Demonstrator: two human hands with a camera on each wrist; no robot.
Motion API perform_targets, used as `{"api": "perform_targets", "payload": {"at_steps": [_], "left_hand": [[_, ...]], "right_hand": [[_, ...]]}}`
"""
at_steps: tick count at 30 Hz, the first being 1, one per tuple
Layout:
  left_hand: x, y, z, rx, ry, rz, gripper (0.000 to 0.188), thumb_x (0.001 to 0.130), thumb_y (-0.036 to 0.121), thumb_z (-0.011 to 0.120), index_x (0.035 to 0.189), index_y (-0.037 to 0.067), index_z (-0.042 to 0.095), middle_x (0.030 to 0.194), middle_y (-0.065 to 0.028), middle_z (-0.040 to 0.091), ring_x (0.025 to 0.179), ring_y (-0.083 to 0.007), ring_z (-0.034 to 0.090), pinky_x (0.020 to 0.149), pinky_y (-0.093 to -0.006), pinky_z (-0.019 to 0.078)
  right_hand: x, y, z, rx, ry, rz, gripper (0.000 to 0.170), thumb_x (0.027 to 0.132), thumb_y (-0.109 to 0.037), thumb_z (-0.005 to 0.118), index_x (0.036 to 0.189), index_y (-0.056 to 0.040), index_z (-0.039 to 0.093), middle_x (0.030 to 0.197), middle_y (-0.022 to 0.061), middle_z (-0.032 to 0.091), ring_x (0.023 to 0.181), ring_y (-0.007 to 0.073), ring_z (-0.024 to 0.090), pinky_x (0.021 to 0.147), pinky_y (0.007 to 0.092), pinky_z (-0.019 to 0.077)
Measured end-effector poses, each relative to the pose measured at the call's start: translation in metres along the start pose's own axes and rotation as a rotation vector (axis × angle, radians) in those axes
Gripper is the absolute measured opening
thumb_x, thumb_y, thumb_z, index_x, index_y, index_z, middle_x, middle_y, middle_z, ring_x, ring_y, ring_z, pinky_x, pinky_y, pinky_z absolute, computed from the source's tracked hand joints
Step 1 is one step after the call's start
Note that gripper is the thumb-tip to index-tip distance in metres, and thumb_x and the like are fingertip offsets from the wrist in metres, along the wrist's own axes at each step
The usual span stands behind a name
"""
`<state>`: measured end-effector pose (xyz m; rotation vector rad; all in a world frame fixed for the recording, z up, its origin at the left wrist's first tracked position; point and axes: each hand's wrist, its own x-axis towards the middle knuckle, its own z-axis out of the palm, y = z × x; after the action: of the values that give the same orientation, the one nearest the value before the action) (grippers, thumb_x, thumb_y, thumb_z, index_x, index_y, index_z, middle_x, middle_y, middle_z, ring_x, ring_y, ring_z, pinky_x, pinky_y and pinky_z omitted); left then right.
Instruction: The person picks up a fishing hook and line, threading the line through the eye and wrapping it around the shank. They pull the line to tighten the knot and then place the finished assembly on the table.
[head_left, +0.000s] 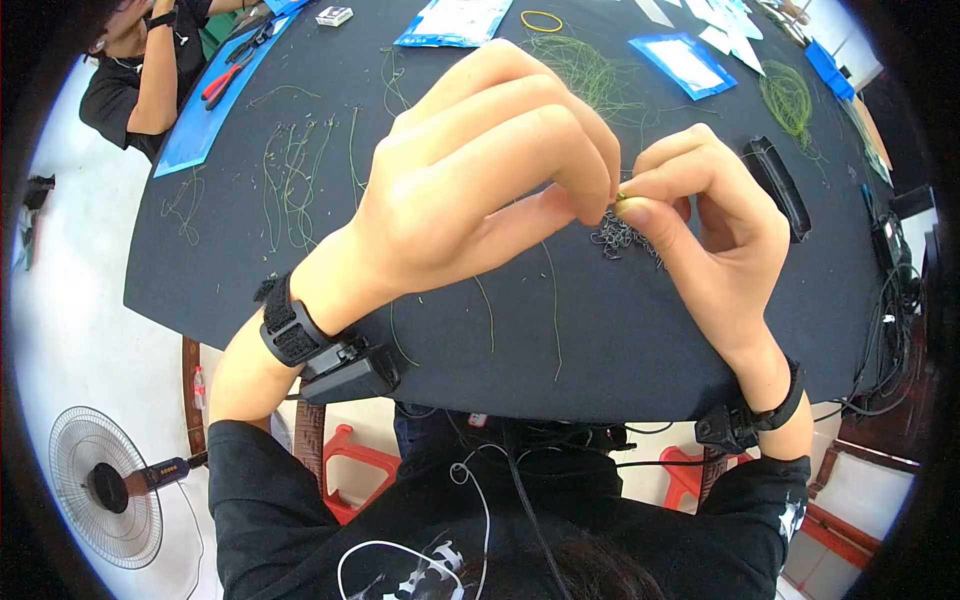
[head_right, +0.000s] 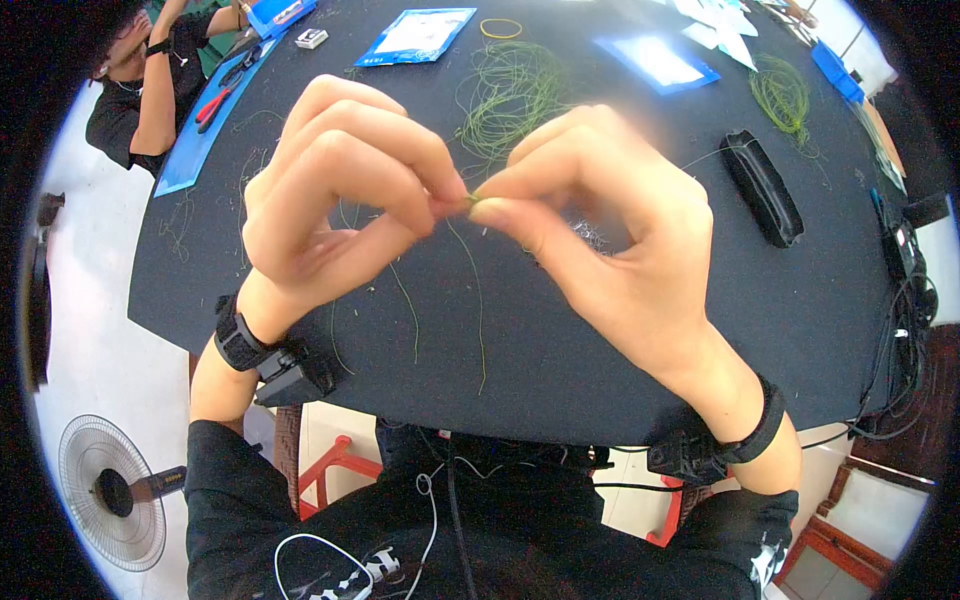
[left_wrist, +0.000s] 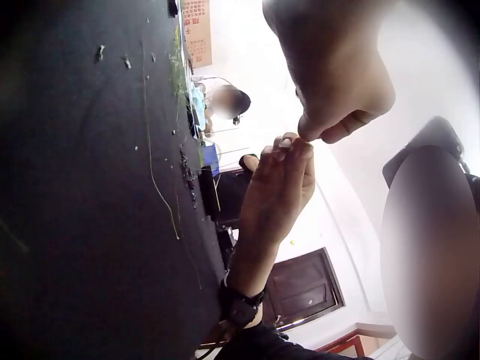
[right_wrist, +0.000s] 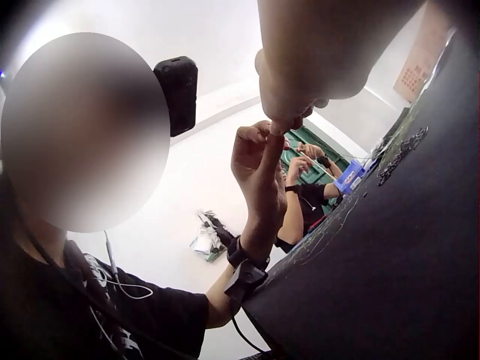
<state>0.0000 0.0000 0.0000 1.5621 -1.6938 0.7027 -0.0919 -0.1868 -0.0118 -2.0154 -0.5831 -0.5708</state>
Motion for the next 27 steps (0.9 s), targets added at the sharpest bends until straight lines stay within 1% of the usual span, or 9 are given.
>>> {"api": "perform_targets", "payload": {"at_steps": [6, 11, 17, 24, 26, 27], "left_hand": [[0.0006, 0.0006, 0.0009, -0.011, 0.01, -0.022, 0.029, 0.061, -0.001, 0.074, 0.076, 0.012, 0.053, 0.081, -0.0032, 0.066, 0.071, -0.0159, 0.052, 0.068, -0.0261, 0.0413], [-0.0009, 0.0005, 0.0035, -0.005, 0.041, -0.03, 0.033, 0.063, -0.001, 0.075, 0.071, 0.013, 0.046, 0.08, -0.0039, 0.066, 0.069, -0.0151, 0.051, 0.065, -0.0258, 0.0408], [-0.0013, 0.0023, 0.0036, 0.013, 0.048, -0.04, 0.035, 0.064, -0.001, 0.076, 0.069, 0.013, 0.044, 0.08, -0.0048, 0.066, 0.067, -0.0134, 0.049, 0.059, -0.0222, 0.0395], [-0.0007, 0.0009, 0.0027, 0.0, 0.041, -0.017, 0.036, 0.065, -0.002, 0.074, 0.068, 0.013, 0.041, 0.08, -0.0057, 0.066, 0.066, -0.0131, 0.046, 0.057, -0.0217, 0.0392], [-0.0007, 0.0012, 0.0029, 0.014, 0.045, -0.007, 0.037, 0.064, -0.003, 0.073, 0.067, 0.013, 0.04, 0.08, -0.0065, 0.066, 0.065, -0.0131, 0.045, 0.056, -0.0219, 0.0391], [-0.0008, 0.0012, 0.0028, 0.015, 0.045, -0.007, 0.037, 0.064, -0.003, 0.073, 0.067, 0.013, 0.04, 0.08, -0.0065, 0.066, 0.065, -0.0131, 0.045, 0.056, -0.0219, 0.0391]], "right_hand": [[-0.0001, 0.0006, 0.0014, 0.02, 0.013, 0.005, 0.009, 0.079, -0.003, 0.066, 0.084, 0.0012, 0.06, 0.083, 0.0048, 0.056, 0.071, 0.0075, 0.047, 0.06, 0.0187, 0.035], [-0.0005, 0.0005, 0.0005, 0.007, 0.006, 0.009, 0.008, 0.08, -0.002, 0.064, 0.084, 0.002, 0.059, 0.083, 0.0058, 0.055, 0.072, 0.0091, 0.048, 0.062, 0.0197, 0.0366], [-0.001, -0.0008, 0.0009, 0.025, 0.028, 0.025, 0.007, 0.08, 0.0, 0.063, 0.083, 0.0029, 0.058, 0.083, 0.007, 0.055, 0.074, 0.0109, 0.048, 0.065, 0.0206, 0.0383], [-0.0012, -0.0023, -0.0009, -0.016, 0.021, 0.022, 0.006, 0.081, 0.0, 0.062, 0.083, 0.0029, 0.057, 0.083, 0.0074, 0.054, 0.074, 0.0111, 0.048, 0.065, 0.0213, 0.0382], [-0.0007, -0.0001, -0.0015, -0.039, 0.027, -0.052, 0.006, 0.081, 0.0, 0.062, 0.083, 0.0027, 0.057, 0.083, 0.0074, 0.054, 0.073, 0.0112, 0.048, 0.064, 0.0215, 0.0381], [-0.0004, 0.0007, -0.0017, -0.039, 0.027, -0.052, 0.006, 0.081, 0.0, 0.062, 0.083, 0.0027, 0.057, 0.083, 0.0074, 0.054, 0.073, 0.0112, 0.048, 0.064, 0.0215, 0.0381]]}}
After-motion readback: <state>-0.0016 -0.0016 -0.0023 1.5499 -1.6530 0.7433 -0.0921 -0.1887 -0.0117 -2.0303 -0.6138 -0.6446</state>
